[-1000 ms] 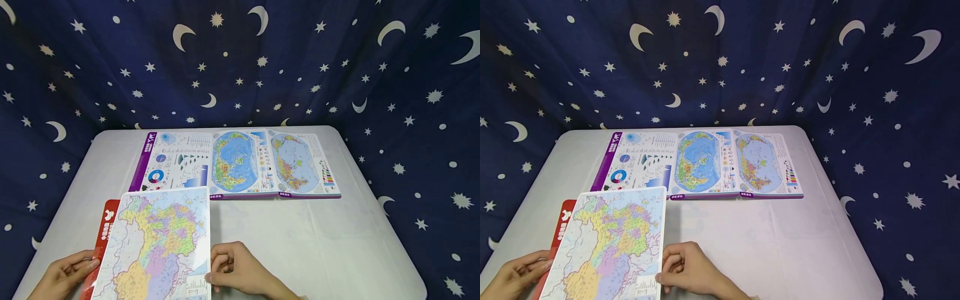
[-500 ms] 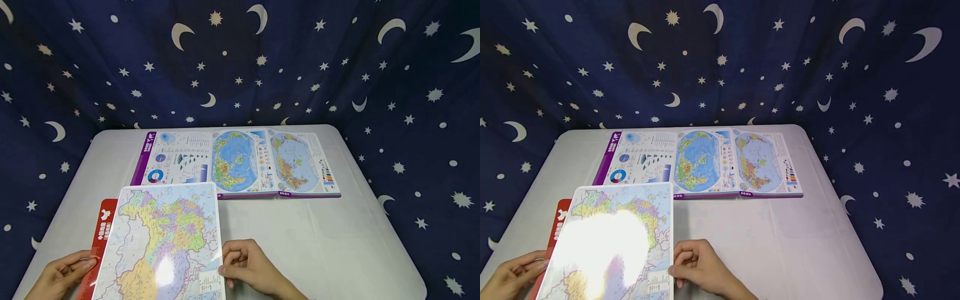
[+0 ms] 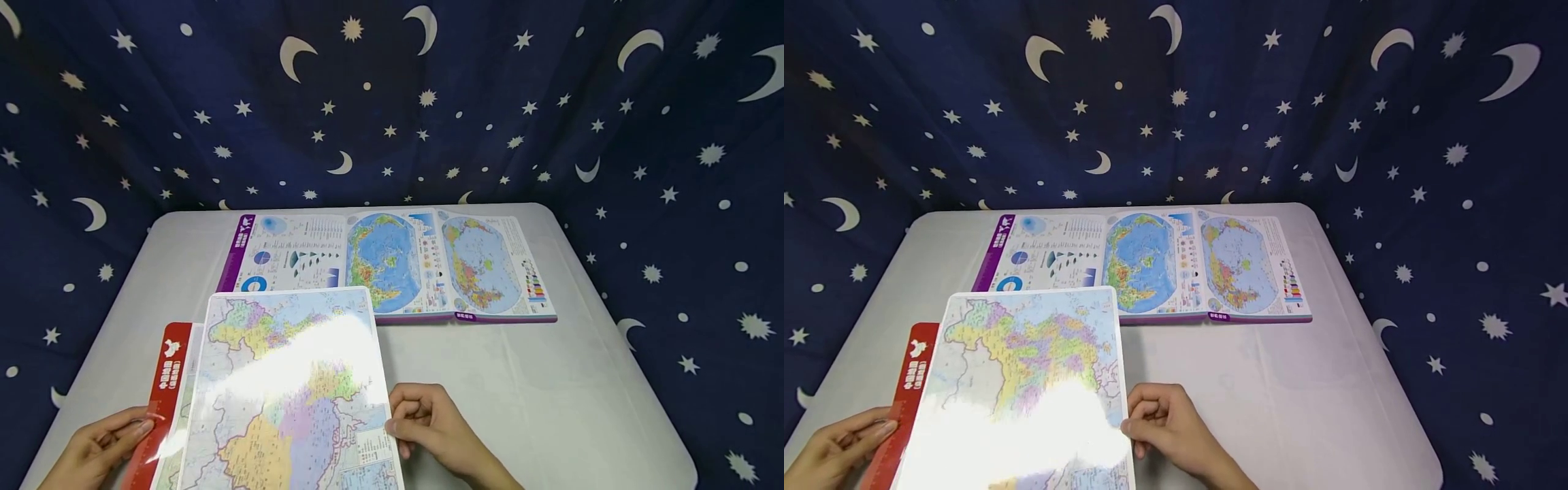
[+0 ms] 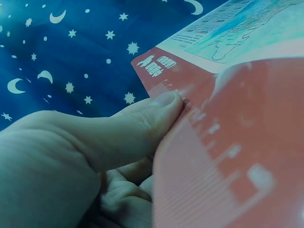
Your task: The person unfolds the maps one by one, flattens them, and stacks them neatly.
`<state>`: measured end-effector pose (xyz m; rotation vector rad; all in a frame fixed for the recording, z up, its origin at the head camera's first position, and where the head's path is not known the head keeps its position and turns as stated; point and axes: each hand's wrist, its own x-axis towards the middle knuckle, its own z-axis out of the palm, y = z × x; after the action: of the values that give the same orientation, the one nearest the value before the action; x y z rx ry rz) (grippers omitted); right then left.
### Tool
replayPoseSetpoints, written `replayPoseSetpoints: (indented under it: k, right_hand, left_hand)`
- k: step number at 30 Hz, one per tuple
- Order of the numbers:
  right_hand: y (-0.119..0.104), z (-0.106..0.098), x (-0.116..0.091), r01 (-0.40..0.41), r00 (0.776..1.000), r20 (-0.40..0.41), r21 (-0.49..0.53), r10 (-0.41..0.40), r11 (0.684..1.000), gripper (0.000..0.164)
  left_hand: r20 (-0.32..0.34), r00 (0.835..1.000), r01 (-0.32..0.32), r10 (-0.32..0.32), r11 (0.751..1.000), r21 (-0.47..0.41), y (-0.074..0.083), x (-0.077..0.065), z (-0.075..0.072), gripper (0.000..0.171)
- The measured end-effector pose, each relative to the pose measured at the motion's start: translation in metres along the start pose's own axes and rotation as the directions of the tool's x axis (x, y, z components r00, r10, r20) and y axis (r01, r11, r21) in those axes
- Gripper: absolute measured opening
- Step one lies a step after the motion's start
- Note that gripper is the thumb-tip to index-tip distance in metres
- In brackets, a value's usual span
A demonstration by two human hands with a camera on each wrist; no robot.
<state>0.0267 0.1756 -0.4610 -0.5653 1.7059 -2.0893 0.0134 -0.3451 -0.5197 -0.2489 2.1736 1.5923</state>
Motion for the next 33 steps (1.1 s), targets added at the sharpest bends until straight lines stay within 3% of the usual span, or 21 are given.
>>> replayPoseSetpoints:
  k: [7,14,23,33]
  right_hand:
    - [-0.004,-0.013,-0.007,0.028,0.999,-0.043,-0.006,-0.028,1.0,0.005]
    - [-0.007,-0.022,-0.012,0.072,0.992,-0.101,-0.011,-0.073,0.997,0.007]
    - [-0.01,-0.036,-0.021,0.103,0.984,-0.145,-0.029,-0.106,0.994,0.008]
    - [-0.013,-0.049,-0.027,0.131,0.964,-0.229,-0.033,-0.135,0.991,0.007]
  left_hand:
    - [0.023,0.999,-0.033,0.033,0.999,-0.008,0.0,0.0,-0.003,0.035]
    - [0.01,0.999,-0.032,0.032,0.999,-0.027,-0.004,0.002,-0.008,0.025]
    - [0.038,0.995,-0.088,0.094,0.985,-0.148,-0.011,0.001,-0.014,0.03]
    - [-0.037,0.996,-0.082,0.077,0.986,-0.143,-0.012,0.001,-0.011,0.027]
